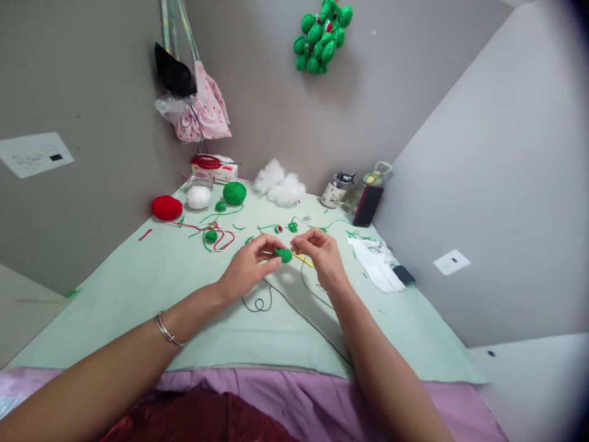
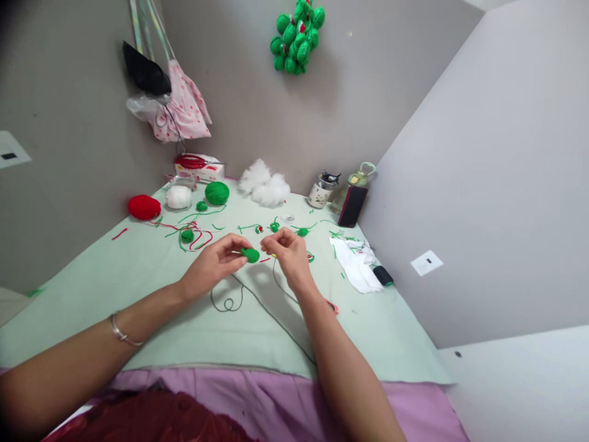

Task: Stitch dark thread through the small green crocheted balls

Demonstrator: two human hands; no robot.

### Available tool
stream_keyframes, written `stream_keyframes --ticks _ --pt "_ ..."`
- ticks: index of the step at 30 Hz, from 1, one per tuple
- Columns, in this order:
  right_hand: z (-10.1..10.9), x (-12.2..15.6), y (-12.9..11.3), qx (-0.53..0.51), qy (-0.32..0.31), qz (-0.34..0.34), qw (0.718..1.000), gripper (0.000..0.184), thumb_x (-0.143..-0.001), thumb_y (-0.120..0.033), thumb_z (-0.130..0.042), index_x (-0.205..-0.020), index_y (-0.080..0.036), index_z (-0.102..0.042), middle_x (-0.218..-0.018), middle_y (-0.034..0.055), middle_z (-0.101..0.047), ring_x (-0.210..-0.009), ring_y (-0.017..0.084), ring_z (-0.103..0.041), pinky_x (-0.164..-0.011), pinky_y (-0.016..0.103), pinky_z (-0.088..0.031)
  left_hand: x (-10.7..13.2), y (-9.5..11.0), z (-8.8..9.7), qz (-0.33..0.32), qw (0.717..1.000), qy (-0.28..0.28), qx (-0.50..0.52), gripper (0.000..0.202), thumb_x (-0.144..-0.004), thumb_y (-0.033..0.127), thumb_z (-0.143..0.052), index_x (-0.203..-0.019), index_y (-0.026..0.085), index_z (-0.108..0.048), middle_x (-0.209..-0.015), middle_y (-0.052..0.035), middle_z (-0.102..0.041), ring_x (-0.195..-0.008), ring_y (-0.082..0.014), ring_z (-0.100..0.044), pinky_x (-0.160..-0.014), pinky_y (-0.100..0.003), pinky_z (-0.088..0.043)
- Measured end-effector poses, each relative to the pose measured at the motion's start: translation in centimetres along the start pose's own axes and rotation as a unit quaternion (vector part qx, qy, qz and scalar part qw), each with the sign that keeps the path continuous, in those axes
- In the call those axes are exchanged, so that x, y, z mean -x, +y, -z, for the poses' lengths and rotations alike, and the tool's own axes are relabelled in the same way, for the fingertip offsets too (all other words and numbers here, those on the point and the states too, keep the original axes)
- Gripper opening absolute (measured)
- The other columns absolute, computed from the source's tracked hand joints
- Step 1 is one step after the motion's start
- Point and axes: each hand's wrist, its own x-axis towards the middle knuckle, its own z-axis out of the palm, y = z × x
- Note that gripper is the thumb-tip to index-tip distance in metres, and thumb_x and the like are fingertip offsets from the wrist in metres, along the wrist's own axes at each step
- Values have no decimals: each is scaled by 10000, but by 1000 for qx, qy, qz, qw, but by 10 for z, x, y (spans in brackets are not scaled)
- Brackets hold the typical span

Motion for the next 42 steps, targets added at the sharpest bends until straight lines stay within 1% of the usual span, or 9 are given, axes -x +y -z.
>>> stream_keyframes --ticks 2,4,6,8,11,15,26,34,42 --pt "18 -7 3 146 63 40 987 207 -782 -354 -733 -717 -194 -620 -801 66 -703 -798 211 -627 -799 367 -490 -1 4 4 70 992 5 106 181 -862 247 -689 -1029 190 -647 -1022 -46 -711 -967 -199 -696 -971 -382 -537" --pt "36 -11 4 305 141 100 937 172 -796 -319 -706 -698 -192 -646 -916 105 -715 -938 253 -606 -867 394 -455 -3 5 10 118 971 10 206 180 -883 257 -681 -1046 190 -644 -982 -36 -731 -907 -183 -721 -961 -372 -553" --pt "46 -11 2 375 175 126 901 169 -822 -315 -683 -711 -188 -691 -911 106 -710 -925 248 -583 -853 385 -431 -4 4 15 144 951 6 272 163 -888 228 -683 -1044 184 -661 -965 -31 -739 -873 -171 -737 -942 -343 -573" --pt "44 -5 -3 330 141 96 928 219 -858 -369 -659 -776 -181 -734 -716 57 -650 -725 194 -548 -727 342 -420 -5 2 17 154 939 1 308 153 -889 198 -688 -1040 171 -691 -973 -35 -738 -868 -164 -743 -914 -306 -590" --pt "24 9 -13 183 27 49 981 302 -878 -446 -648 -869 -164 -753 -570 -14 -523 -546 129 -438 -569 286 -355 -5 1 18 159 931 0 330 154 -894 192 -711 -1043 155 -723 -992 -46 -736 -875 -151 -738 -894 -265 -604" --pt "-1 29 -22 136 -81 56 986 297 -932 -427 -606 -959 -165 -744 -630 -15 -546 -569 108 -448 -547 259 -338 -6 2 18 155 935 0 318 174 -877 199 -760 -1045 162 -735 -991 -41 -737 -854 -131 -729 -869 -232 -608" --pt "-7 42 -25 215 -106 67 969 236 -950 -350 -574 -854 -170 -692 -704 -4 -581 -604 100 -444 -558 255 -323 -8 -3 21 142 945 -5 294 226 -860 253 -798 -1068 178 -750 -987 -27 -728 -863 -118 -709 -887 -225 -581" --pt "-10 45 -28 261 -116 80 955 200 -946 -281 -539 -869 -166 -683 -619 -37 -516 -564 90 -398 -564 251 -304 -6 5 21 125 976 16 179 279 -788 314 -859 -1031 216 -763 -895 16 -668 -818 -117 -671 -882 -277 -524" --pt "-17 38 -13 102 -114 35 988 252 -945 -386 -595 -839 -167 -661 -586 -34 -525 -528 98 -393 -522 257 -286 -5 6 13 116 980 -13 158 290 -772 324 -849 -1008 213 -723 -806 10 -659 -787 -160 -666 -772 -295 -501"
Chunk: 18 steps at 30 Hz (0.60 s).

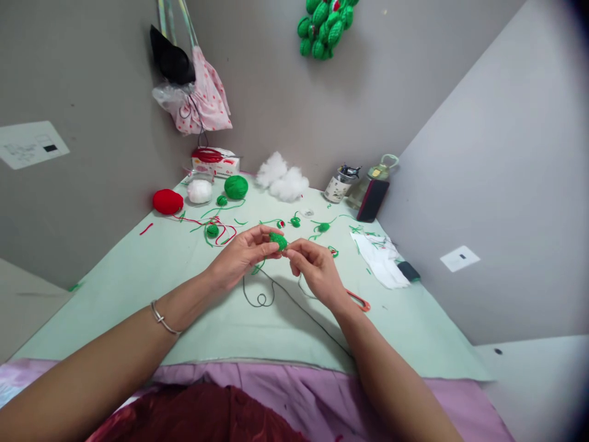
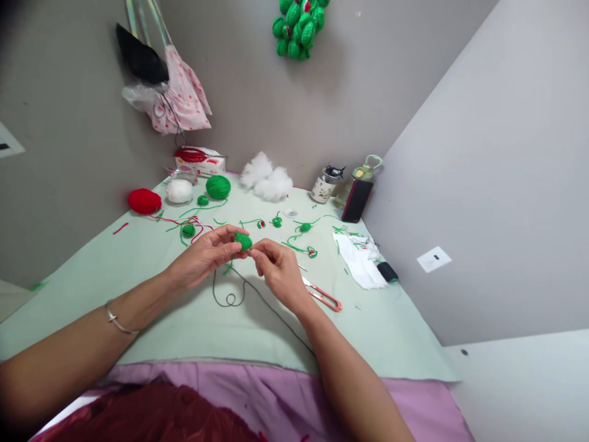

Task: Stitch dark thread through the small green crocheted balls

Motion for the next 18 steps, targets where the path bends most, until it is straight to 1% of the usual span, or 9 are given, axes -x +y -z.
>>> stream_keyframes --ticks 2,4,7,10,12,14,15,16,18 --pt "-1 -2 2 -24 5 -3 1000 262 -936 -409 -615 -854 -165 -664 -573 -32 -537 -520 99 -391 -521 260 -278 0 1 -1 -18 998 7 -57 263 -803 363 -817 -985 207 -708 -763 14 -649 -642 -127 -589 -639 -267 -455" --pt "0 -3 1 -40 16 -1 999 266 -922 -419 -640 -853 -164 -667 -560 -32 -537 -522 100 -400 -526 261 -273 -1 4 1 -32 992 8 -123 256 -857 442 -750 -879 193 -696 -643 31 -576 -508 -98 -448 -526 -252 -352" --pt "3 -2 -2 -56 31 0 998 262 -908 -413 -667 -829 -163 -672 -548 -33 -529 -534 101 -418 -545 264 -285 -5 10 13 -56 986 48 -147 384 -913 514 -648 -721 181 -657 -537 41 -440 -480 -97 -352 -499 -251 -292" --pt "5 -2 -2 -64 27 -5 998 262 -908 -412 -670 -831 -162 -684 -543 -32 -530 -541 102 -419 -563 267 -298 -9 18 32 -100 975 161 -113 310 -897 448 -665 -729 188 -656 -657 3 -538 -623 -133 -484 -605 -249 -407" --pt "5 -2 -1 -68 26 -6 997 265 -906 -419 -672 -839 -162 -687 -541 -32 -532 -544 104 -423 -566 268 -301 -11 22 42 -157 945 242 -152 155 -839 353 -746 -817 215 -680 -854 -22 -636 -868 -182 -577 -768 -264 -472" --pt "3 -2 0 -63 29 -5 998 276 -903 -429 -675 -845 -160 -689 -543 -28 -540 -543 105 -424 -559 266 -300 -9 24 45 -216 909 286 -213 184 -798 270 -793 -954 252 -698 -1022 -25 -667 -1087 -217 -569 -939 -295 -465" --pt "2 -3 1 -58 29 -6 998 282 -903 -436 -674 -852 -159 -692 -547 -25 -550 -541 105 -423 -553 265 -297 -8 24 43 -231 902 286 -227 232 -802 256 -793 -1013 260 -697 -1057 -27 -672 -1128 -224 -565 -991 -311 -451" --pt "1 -3 1 -53 25 -7 998 288 -907 -441 -671 -864 -157 -697 -555 -20 -562 -539 104 -420 -547 265 -294 -6 24 39 -233 908 268 -223 258 -817 260 -781 -1060 258 -694 -1063 -33 -677 -1135 -227 -576 -1018 -328 -446" --pt "-1 -3 2 -47 12 -9 999 298 -917 -449 -661 -896 -155 -707 -574 -12 -586 -539 104 -416 -540 265 -293 -2 21 27 -201 944 190 -180 279 -832 286 -770 -1095 238 -692 -1055 -45 -689 -1097 -232 -617 -1008 -351 -468"
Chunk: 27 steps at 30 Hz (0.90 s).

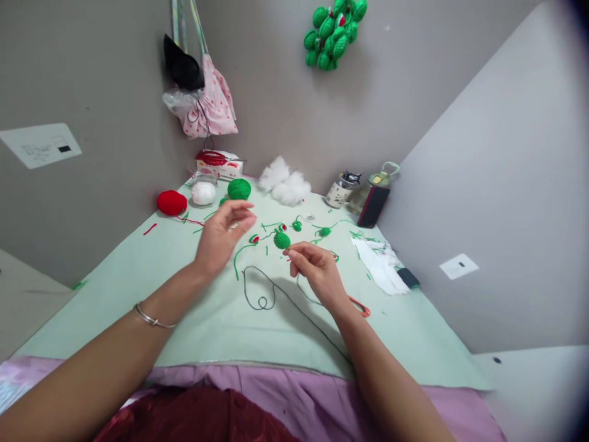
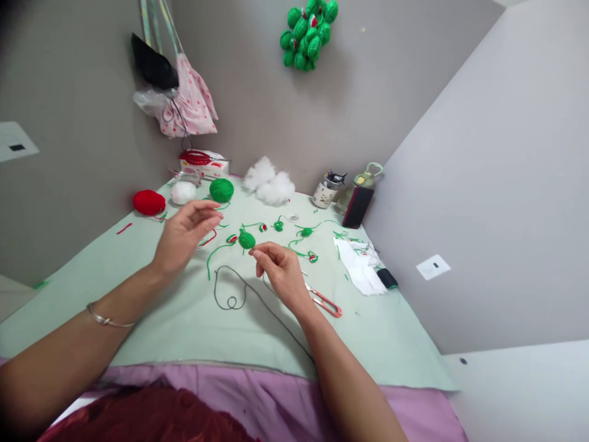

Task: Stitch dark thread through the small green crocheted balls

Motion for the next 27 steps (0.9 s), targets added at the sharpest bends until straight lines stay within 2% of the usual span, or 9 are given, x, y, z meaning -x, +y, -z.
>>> stream_keyframes --ticks 3,5,8,12,17,27 --pt "-1 0 1 6 -14 4 1000 292 -925 -449 -653 -918 -165 -726 -613 -3 -601 -565 110 -442 -552 266 -323 10 5 -15 50 988 -133 57 307 -786 287 -813 -1072 226 -719 -1061 -56 -707 -1046 -237 -649 -947 -355 -505" --pt "-2 0 2 20 -1 21 1000 264 -900 -436 -684 -883 -180 -745 -700 17 -619 -627 121 -488 -581 268 -360 13 6 -19 70 979 -178 64 227 -804 292 -799 -1009 217 -741 -967 -46 -721 -936 -214 -667 -907 -354 -512" --pt "-1 -1 3 30 11 33 999 221 -866 -414 -716 -859 -201 -771 -805 29 -606 -669 126 -507 -606 279 -397 12 5 -19 93 977 -178 75 172 -811 288 -789 -958 208 -750 -890 -32 -730 -871 -199 -676 -886 -351 -515" --pt "0 -1 3 18 -16 21 999 210 -881 -391 -691 -921 -206 -782 -783 7 -540 -620 107 -455 -590 286 -365 10 2 -16 106 977 -168 79 181 -814 299 -791 -963 204 -755 -915 -36 -743 -891 -199 -678 -894 -348 -517" --pt "3 0 0 21 -18 29 999 204 -876 -367 -676 -922 -205 -791 -776 0 -488 -645 109 -406 -595 286 -316 11 3 -16 108 976 -171 79 179 -833 307 -786 -976 205 -753 -950 -37 -744 -915 -194 -677 -918 -339 -511" --pt "6 0 -1 14 -46 5 999 243 -868 -356 -659 -1005 -213 -799 -810 3 -507 -657 110 -401 -601 279 -311 12 5 -16 101 978 -166 75 184 -845 324 -777 -979 203 -742 -923 -40 -748 -903 -199 -680 -919 -347 -509"
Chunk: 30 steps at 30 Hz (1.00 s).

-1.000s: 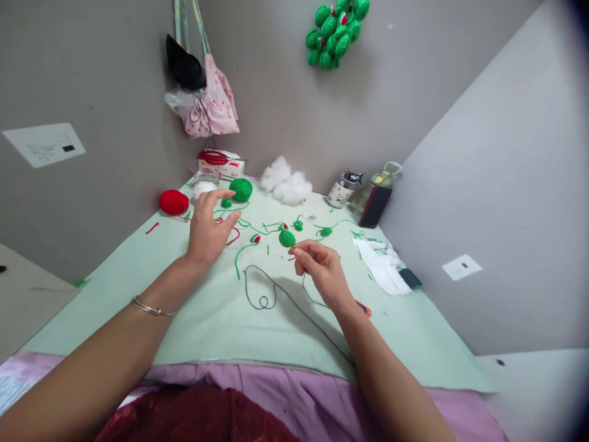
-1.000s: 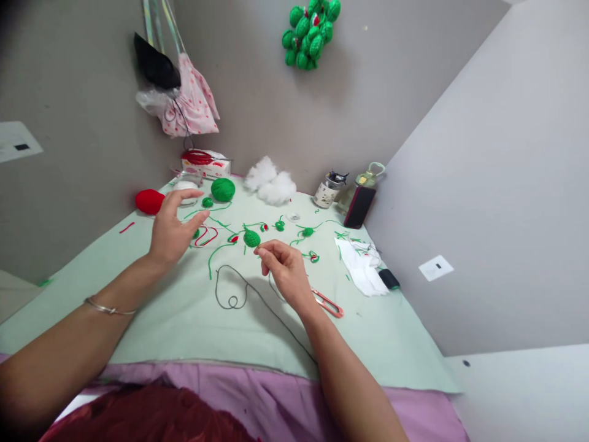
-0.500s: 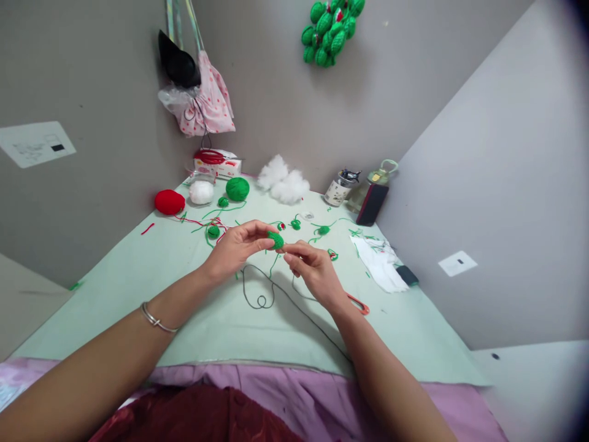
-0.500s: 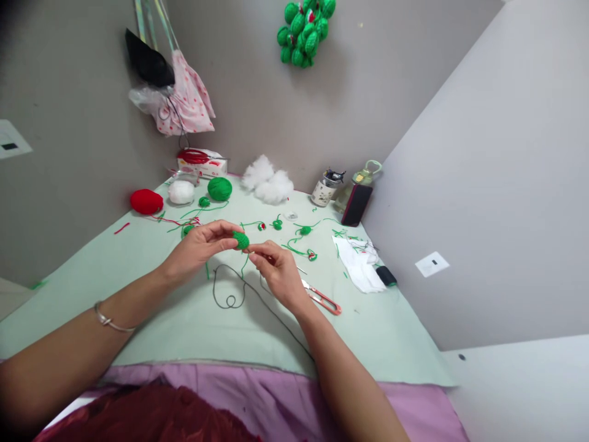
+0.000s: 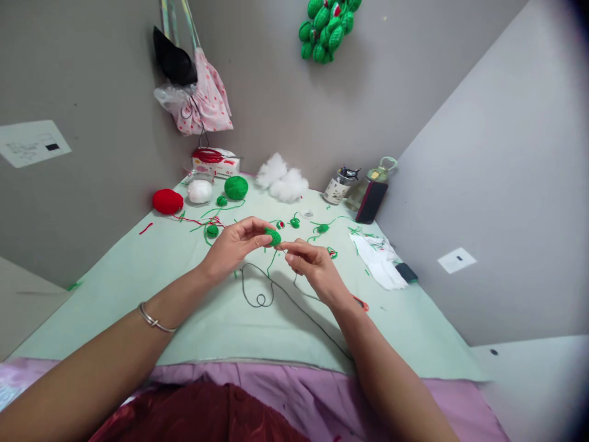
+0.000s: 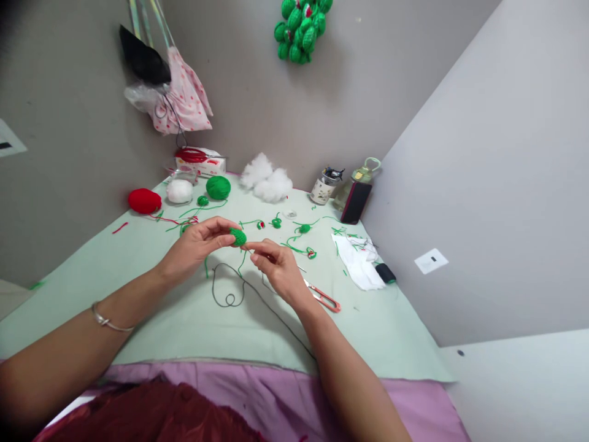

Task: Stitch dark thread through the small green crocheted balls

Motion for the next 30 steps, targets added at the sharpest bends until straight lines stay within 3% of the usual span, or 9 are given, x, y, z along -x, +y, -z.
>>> stream_keyframes --ticks 8,20,25,30 --pt "1 2 -4 -14 4 -16 1000 236 -848 -329 -680 -1012 -213 -803 -820 5 -550 -655 105 -414 -599 275 -320 -2 -4 4 4 999 31 27 219 -833 356 -801 -970 197 -739 -932 -33 -723 -895 -180 -662 -905 -324 -526" --pt "-2 2 -2 -45 9 -25 999 203 -860 -328 -698 -984 -206 -804 -829 8 -592 -635 91 -431 -585 262 -346 -3 -2 4 27 996 19 84 277 -802 409 -830 -924 182 -728 -904 -23 -688 -886 -178 -648 -932 -377 -560" --pt "-2 4 -1 -45 11 -43 998 202 -863 -349 -709 -954 -186 -786 -699 -10 -544 -609 94 -400 -547 254 -299 -4 -6 6 30 996 4 86 276 -833 425 -808 -934 182 -724 -931 -11 -667 -899 -161 -634 -947 -366 -557" --pt "-3 5 -2 -45 12 -42 998 197 -864 -354 -707 -929 -181 -775 -690 -9 -541 -603 94 -390 -536 253 -295 -4 -8 7 37 996 -5 85 269 -866 434 -775 -925 178 -718 -929 -5 -660 -889 -150 -631 -944 -356 -554"
